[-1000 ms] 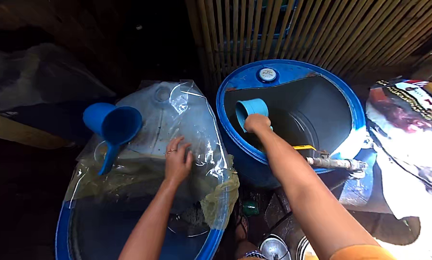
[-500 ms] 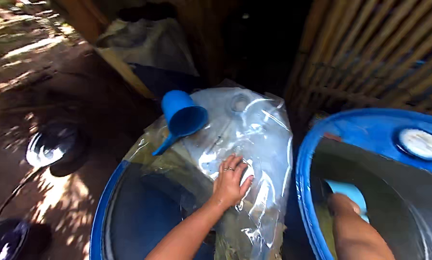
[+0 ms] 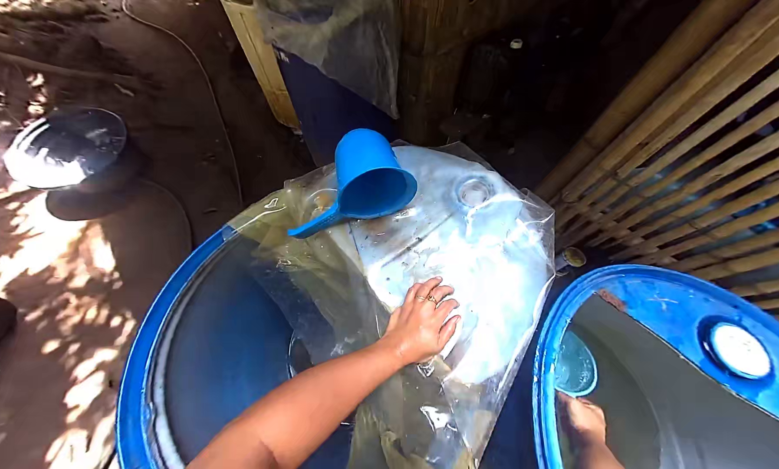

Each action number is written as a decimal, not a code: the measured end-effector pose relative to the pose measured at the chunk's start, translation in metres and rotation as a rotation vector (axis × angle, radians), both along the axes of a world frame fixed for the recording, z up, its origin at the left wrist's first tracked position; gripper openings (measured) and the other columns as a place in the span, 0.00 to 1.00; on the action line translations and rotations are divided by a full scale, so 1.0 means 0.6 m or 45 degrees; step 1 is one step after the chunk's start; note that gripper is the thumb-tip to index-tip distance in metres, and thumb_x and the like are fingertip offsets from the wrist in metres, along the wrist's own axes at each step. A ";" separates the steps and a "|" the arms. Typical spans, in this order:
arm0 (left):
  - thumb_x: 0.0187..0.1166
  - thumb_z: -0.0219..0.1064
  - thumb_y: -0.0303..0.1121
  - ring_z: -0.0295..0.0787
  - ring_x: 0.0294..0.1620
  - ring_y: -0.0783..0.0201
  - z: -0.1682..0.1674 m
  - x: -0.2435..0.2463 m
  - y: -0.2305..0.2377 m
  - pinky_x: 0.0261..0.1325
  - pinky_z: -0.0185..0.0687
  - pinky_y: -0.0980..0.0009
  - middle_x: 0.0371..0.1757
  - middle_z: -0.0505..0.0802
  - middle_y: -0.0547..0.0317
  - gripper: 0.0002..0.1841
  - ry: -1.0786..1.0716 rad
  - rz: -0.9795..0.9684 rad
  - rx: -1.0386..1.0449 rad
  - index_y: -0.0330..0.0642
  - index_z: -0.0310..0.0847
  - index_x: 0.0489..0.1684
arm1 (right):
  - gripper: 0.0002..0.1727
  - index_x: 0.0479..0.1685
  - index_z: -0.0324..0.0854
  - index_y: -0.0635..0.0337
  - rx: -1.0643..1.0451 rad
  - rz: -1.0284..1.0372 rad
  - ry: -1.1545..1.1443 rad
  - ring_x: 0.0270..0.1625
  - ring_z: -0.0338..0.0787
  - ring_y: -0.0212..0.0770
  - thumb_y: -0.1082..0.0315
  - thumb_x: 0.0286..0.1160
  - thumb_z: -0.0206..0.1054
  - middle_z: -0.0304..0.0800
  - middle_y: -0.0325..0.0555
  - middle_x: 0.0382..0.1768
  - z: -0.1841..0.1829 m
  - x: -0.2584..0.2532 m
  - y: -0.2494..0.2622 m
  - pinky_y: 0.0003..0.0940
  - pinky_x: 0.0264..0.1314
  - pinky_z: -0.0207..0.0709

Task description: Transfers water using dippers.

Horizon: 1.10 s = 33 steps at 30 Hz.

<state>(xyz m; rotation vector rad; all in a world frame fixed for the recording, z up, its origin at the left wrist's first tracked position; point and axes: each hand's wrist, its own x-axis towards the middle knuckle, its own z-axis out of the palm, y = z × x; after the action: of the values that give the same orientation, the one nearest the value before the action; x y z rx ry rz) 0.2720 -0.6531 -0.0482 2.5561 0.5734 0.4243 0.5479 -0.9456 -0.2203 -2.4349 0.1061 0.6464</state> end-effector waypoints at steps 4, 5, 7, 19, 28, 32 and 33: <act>0.91 0.50 0.42 0.64 0.90 0.42 0.016 0.001 -0.003 0.90 0.51 0.45 0.82 0.80 0.46 0.23 0.078 0.024 -0.084 0.40 0.82 0.73 | 0.13 0.40 0.85 0.75 -0.002 0.065 -0.138 0.34 0.81 0.51 0.67 0.77 0.73 0.85 0.62 0.32 0.117 -0.006 0.000 0.58 0.45 0.75; 0.91 0.50 0.42 0.63 0.90 0.43 0.017 0.001 -0.004 0.90 0.50 0.44 0.84 0.79 0.46 0.23 0.065 0.033 -0.102 0.42 0.81 0.75 | 0.14 0.40 0.85 0.74 -0.007 0.055 -0.150 0.35 0.81 0.51 0.67 0.78 0.72 0.85 0.61 0.33 0.146 -0.015 -0.002 0.58 0.45 0.75; 0.89 0.56 0.38 0.67 0.88 0.43 0.007 -0.004 -0.005 0.90 0.54 0.46 0.81 0.81 0.44 0.20 -0.148 0.085 -0.202 0.39 0.84 0.71 | 0.14 0.42 0.83 0.72 -0.013 0.007 -0.145 0.30 0.78 0.46 0.65 0.80 0.70 0.81 0.55 0.30 0.201 -0.041 -0.005 0.52 0.39 0.74; 0.87 0.62 0.36 0.71 0.76 0.20 0.097 -0.180 0.293 0.80 0.55 0.25 0.69 0.80 0.15 0.25 0.239 0.592 -0.059 0.18 0.74 0.69 | 0.09 0.37 0.81 0.58 0.291 -0.187 0.000 0.11 0.69 0.30 0.64 0.84 0.61 0.73 0.34 0.15 0.428 -0.160 0.010 0.26 0.14 0.67; 0.92 0.56 0.44 0.86 0.36 0.50 0.259 -0.092 0.103 0.43 0.84 0.50 0.46 0.87 0.38 0.23 0.387 0.235 -0.684 0.29 0.72 0.68 | 0.14 0.41 0.77 0.58 0.623 -0.162 0.009 0.10 0.70 0.28 0.58 0.91 0.57 0.76 0.37 0.16 0.569 -0.199 0.033 0.23 0.11 0.68; 0.92 0.58 0.47 0.75 0.22 0.69 0.289 -0.066 0.033 0.27 0.75 0.72 0.35 0.84 0.55 0.21 0.540 0.129 -0.885 0.35 0.76 0.61 | 0.13 0.39 0.79 0.59 0.639 0.008 -0.079 0.10 0.71 0.29 0.60 0.89 0.58 0.79 0.37 0.17 0.608 -0.198 0.047 0.24 0.12 0.68; 0.92 0.58 0.47 0.74 0.21 0.69 0.294 -0.063 0.020 0.26 0.74 0.72 0.34 0.83 0.55 0.21 0.544 0.123 -0.874 0.35 0.75 0.60 | 0.14 0.40 0.80 0.61 0.613 0.046 -0.109 0.10 0.71 0.29 0.60 0.89 0.58 0.80 0.38 0.18 0.618 -0.198 0.053 0.24 0.12 0.68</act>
<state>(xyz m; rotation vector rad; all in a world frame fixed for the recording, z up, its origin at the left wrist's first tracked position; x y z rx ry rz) 0.2343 -0.6413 0.1280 1.9494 0.8250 -0.2691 0.4291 -0.9139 0.1502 -1.9978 -0.1168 0.5119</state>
